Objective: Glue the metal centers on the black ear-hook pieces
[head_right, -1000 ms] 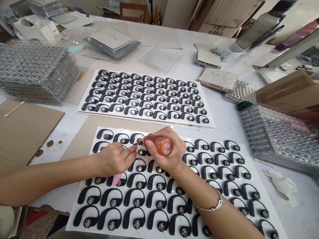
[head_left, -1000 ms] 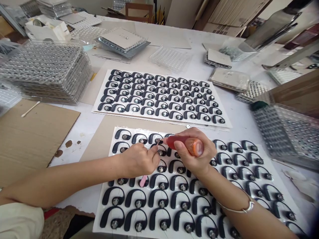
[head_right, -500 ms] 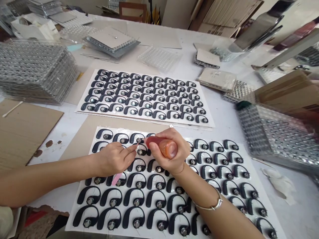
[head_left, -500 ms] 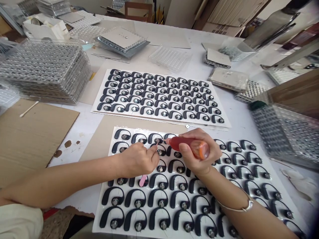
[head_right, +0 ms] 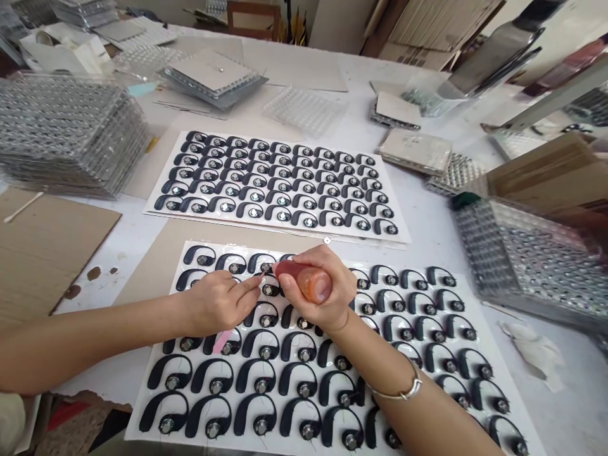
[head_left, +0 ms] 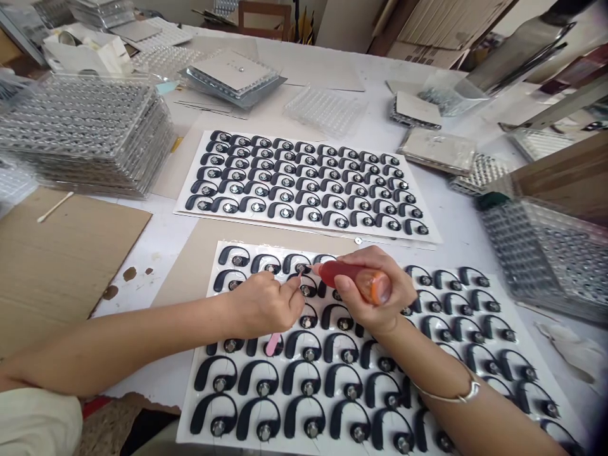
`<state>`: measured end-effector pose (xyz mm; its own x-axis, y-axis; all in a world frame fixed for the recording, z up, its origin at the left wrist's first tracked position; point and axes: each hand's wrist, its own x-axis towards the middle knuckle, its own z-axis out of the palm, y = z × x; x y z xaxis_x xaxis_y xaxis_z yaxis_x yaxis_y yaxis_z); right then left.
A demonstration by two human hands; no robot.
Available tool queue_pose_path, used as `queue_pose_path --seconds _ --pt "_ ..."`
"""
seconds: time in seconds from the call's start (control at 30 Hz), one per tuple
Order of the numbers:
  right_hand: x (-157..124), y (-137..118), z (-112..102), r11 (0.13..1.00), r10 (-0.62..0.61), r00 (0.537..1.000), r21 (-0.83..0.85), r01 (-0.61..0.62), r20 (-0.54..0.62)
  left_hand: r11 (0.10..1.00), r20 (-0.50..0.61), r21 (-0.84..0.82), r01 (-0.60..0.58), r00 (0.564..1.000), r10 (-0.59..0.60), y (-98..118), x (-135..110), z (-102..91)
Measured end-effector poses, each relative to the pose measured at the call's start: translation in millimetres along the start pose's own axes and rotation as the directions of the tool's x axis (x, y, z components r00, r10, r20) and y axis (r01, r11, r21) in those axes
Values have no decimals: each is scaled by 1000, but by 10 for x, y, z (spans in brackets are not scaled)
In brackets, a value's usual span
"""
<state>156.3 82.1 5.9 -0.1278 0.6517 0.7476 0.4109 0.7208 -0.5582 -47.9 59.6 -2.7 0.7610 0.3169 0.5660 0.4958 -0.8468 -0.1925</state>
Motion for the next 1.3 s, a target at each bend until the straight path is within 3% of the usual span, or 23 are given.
queue_pose_path --seconds 1.3 --pt "13 -2 -19 998 -59 998 -3 59 -24 1000 -4 -23 10 1000 -10 -37 -4 -23"
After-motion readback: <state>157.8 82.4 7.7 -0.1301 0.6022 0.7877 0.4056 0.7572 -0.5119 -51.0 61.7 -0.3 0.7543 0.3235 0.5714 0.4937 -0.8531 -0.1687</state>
